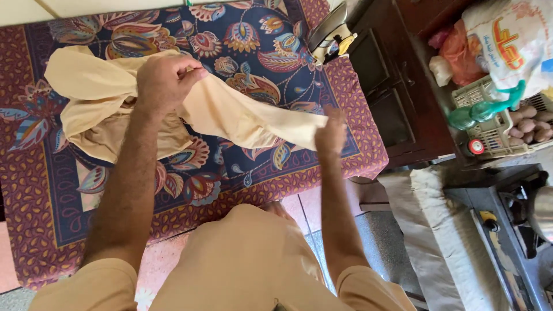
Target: Ironing a pair of pants on a bed.
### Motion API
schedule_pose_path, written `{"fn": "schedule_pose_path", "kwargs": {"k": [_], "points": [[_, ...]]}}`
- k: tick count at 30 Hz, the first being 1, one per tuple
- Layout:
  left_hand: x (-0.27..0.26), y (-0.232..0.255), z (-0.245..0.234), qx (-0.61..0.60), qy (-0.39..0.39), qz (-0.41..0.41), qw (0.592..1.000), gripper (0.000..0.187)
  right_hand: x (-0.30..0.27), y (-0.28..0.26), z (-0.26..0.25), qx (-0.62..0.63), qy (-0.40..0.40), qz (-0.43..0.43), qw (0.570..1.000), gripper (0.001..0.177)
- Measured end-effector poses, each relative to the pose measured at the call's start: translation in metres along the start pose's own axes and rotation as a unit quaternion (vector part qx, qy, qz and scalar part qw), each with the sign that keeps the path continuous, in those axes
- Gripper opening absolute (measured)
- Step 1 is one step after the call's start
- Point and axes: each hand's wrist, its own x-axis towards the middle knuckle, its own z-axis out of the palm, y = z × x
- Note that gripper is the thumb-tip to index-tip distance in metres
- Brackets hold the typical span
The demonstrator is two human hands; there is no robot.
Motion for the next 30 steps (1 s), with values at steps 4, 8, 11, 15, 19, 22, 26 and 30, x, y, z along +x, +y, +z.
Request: {"fn": "schedule_pose_path", "kwargs": {"k": [4, 8, 11, 15, 19, 22, 26, 30], "points": [[-0.004, 0.003, -0.007, -0.032, -0.012, 0.039, 0.999, 0.026, 0.001, -0.076, -0.002, 0.127, -0.080, -0.040, 0.988, 0.045], [-0.014, 0.007, -0.021, -0.024, -0.014, 0.060, 0.998, 0.023, 0.009, -0.091, 0.014, 0.323, -0.261, 0.040, 0.909, 0.047], [-0.017, 0.006, -0.030, -0.040, -0.012, 0.047, 0.998, 0.021, 0.009, -0.095, 0.028, 0.375, -0.368, 0.039, 0.850, 0.046], [-0.022, 0.000, -0.035, -0.056, -0.032, 0.064, 0.996, 0.019, 0.014, -0.108, 0.033, 0.401, -0.389, -0.026, 0.829, 0.039], [-0.023, -0.008, -0.032, -0.077, -0.009, 0.073, 0.994, 0.019, 0.018, -0.081, 0.076, 0.372, -0.368, -0.073, 0.849, 0.028], [-0.027, -0.016, -0.034, -0.082, 0.034, 0.036, 0.995, 0.020, 0.033, -0.083, 0.053, 0.406, -0.343, -0.012, 0.847, 0.019], [-0.031, -0.030, -0.033, -0.082, 0.038, 0.023, 0.996, 0.027, 0.069, -0.087, 0.004, 0.566, -0.184, 0.057, 0.801, 0.010], [-0.042, -0.071, 0.012, 0.035, 0.028, 0.069, 0.997, 0.023, 0.115, -0.094, -0.050, 0.616, 0.010, -0.052, 0.786, 0.005]]}}
